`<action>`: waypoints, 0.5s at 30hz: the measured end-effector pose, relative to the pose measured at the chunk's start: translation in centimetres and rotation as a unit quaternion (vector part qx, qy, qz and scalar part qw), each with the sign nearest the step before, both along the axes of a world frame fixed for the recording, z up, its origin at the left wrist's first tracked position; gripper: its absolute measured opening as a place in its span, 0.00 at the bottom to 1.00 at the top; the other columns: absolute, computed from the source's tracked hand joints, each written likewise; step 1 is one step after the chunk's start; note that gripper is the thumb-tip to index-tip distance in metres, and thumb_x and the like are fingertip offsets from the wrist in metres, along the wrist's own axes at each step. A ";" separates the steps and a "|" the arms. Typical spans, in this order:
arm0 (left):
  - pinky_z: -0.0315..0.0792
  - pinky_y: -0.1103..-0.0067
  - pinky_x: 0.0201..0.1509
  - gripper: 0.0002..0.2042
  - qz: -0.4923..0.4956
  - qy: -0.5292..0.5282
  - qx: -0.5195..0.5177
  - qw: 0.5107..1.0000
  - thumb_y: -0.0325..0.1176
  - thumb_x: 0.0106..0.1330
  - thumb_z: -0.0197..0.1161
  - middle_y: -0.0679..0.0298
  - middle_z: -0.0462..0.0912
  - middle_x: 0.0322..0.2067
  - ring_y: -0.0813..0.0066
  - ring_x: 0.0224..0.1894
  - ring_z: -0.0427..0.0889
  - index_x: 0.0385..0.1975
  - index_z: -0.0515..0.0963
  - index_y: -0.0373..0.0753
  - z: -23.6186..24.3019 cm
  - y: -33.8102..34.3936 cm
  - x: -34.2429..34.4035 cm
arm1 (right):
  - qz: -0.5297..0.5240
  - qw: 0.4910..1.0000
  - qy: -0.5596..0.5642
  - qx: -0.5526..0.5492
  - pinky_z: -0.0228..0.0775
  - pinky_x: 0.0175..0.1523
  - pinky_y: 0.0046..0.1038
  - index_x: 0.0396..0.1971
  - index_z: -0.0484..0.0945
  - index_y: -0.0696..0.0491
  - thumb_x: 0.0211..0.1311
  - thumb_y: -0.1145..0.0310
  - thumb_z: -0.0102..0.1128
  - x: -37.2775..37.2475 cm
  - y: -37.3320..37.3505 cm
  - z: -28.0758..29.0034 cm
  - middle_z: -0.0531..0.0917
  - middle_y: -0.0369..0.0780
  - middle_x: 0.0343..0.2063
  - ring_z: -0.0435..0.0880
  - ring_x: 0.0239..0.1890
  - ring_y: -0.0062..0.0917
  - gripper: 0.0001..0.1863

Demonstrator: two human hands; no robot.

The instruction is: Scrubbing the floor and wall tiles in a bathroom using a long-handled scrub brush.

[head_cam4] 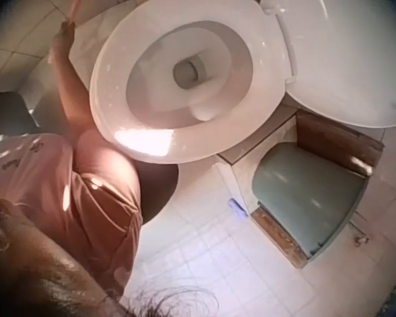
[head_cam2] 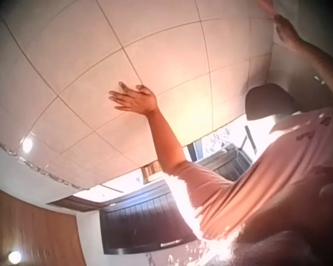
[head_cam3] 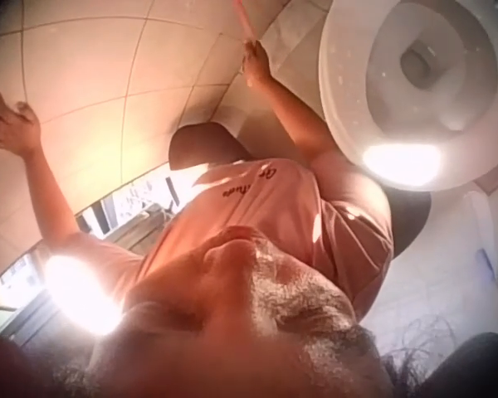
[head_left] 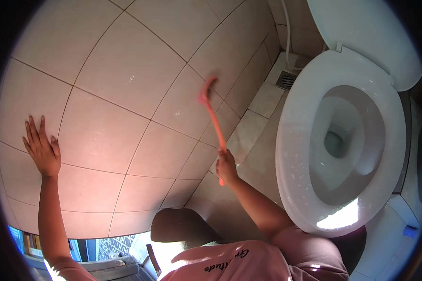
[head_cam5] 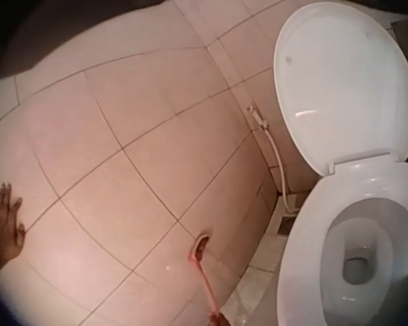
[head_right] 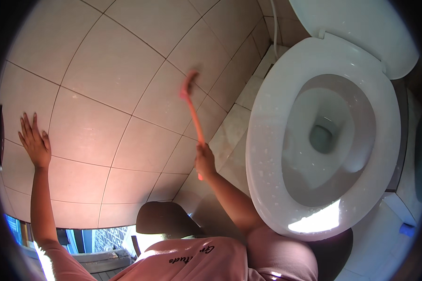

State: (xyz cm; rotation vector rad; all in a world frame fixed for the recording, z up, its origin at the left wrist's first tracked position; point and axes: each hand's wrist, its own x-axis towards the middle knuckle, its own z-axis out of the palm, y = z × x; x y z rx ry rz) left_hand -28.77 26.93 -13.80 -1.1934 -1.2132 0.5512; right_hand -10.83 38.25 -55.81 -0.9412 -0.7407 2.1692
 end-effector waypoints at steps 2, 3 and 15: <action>0.39 0.60 0.58 0.21 -0.001 0.000 0.001 1.000 0.36 0.57 0.35 0.59 0.48 0.57 0.62 0.60 0.45 0.54 0.54 0.44 0.3 0.1 0.2 | -0.039 0.987 -0.049 0.145 0.57 0.12 0.26 0.24 0.65 0.54 0.57 0.53 0.40 0.1 -0.5 -0.4 0.64 0.37 0.08 0.64 0.06 0.23 0.18; 0.39 0.60 0.58 0.21 -0.006 0.002 0.002 1.000 0.36 0.57 0.35 0.59 0.48 0.57 0.63 0.60 0.45 0.53 0.54 0.44 0.5 0.1 0.3 | -0.083 0.950 -0.094 0.287 0.58 0.13 0.27 0.24 0.65 0.54 0.57 0.52 0.40 0.1 -0.6 -1.0 0.64 0.37 0.07 0.64 0.06 0.23 0.18; 0.39 0.60 0.58 0.21 -0.008 0.003 0.001 1.000 0.36 0.58 0.35 0.60 0.48 0.57 0.63 0.60 0.45 0.54 0.54 0.44 0.3 0.2 0.1 | -0.035 0.990 -0.083 0.106 0.56 0.11 0.28 0.23 0.63 0.54 0.57 0.48 0.36 -0.3 -1.6 -4.4 0.62 0.35 0.06 0.62 0.05 0.23 0.22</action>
